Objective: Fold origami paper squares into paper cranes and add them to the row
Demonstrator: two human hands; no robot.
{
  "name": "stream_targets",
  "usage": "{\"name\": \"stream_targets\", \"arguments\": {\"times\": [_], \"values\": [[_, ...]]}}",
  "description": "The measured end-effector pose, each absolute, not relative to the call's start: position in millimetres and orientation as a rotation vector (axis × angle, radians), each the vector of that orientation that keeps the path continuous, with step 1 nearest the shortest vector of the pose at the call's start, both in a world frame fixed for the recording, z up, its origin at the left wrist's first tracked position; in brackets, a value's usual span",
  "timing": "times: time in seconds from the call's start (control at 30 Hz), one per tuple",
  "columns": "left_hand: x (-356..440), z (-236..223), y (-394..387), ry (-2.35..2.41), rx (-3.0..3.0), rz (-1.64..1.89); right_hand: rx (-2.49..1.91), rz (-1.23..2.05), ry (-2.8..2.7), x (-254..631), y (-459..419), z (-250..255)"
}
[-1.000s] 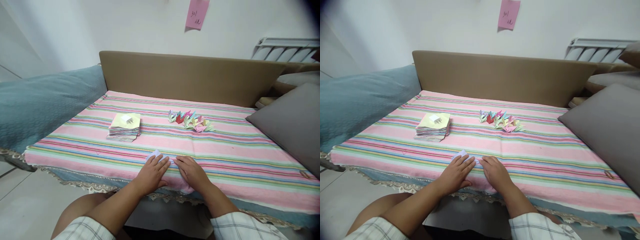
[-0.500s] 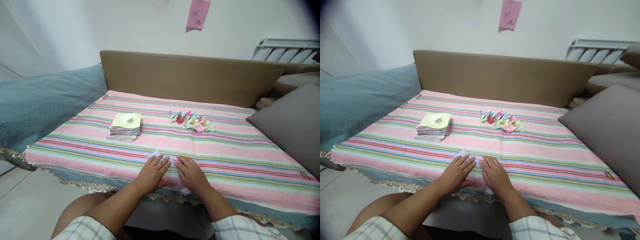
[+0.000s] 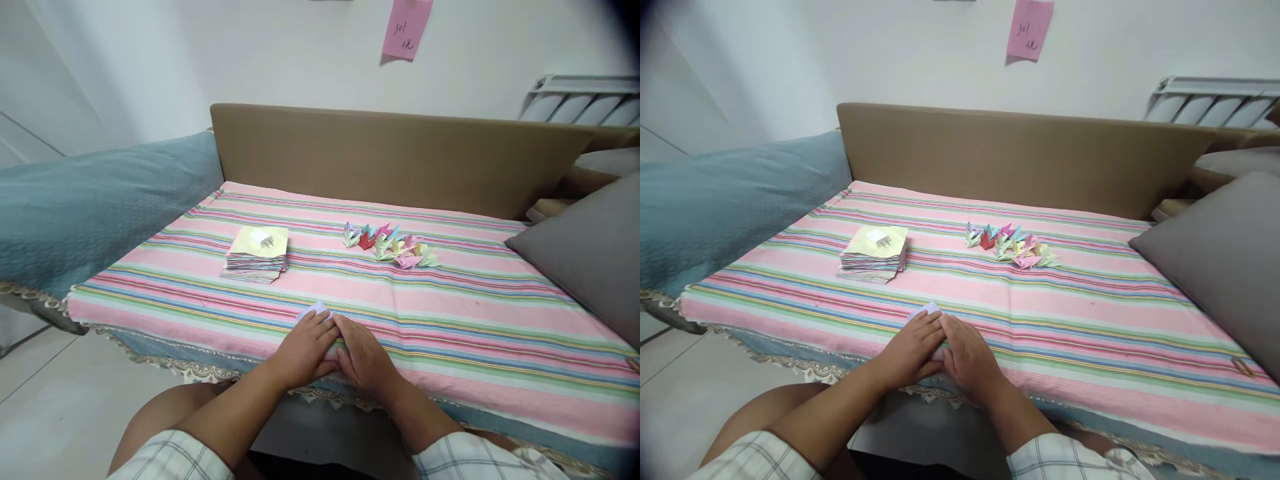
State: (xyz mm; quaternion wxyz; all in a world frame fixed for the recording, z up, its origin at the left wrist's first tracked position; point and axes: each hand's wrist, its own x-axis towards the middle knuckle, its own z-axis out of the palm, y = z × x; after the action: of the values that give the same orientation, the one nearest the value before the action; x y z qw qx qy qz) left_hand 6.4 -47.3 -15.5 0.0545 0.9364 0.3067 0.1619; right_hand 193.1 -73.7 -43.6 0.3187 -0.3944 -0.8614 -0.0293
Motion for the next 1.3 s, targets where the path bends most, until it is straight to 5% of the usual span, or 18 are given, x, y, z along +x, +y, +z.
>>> {"name": "stream_targets", "arguments": {"times": [0.23, 1.3], "values": [[-18, -15, -25, 1.451, 2.384, 0.949, -1.171, -0.062, -2.211, 184, -64, -41], [-26, -9, -23, 1.668, 2.294, 0.734, -1.177, -0.19, -2.171, 171, -54, -29]]}}
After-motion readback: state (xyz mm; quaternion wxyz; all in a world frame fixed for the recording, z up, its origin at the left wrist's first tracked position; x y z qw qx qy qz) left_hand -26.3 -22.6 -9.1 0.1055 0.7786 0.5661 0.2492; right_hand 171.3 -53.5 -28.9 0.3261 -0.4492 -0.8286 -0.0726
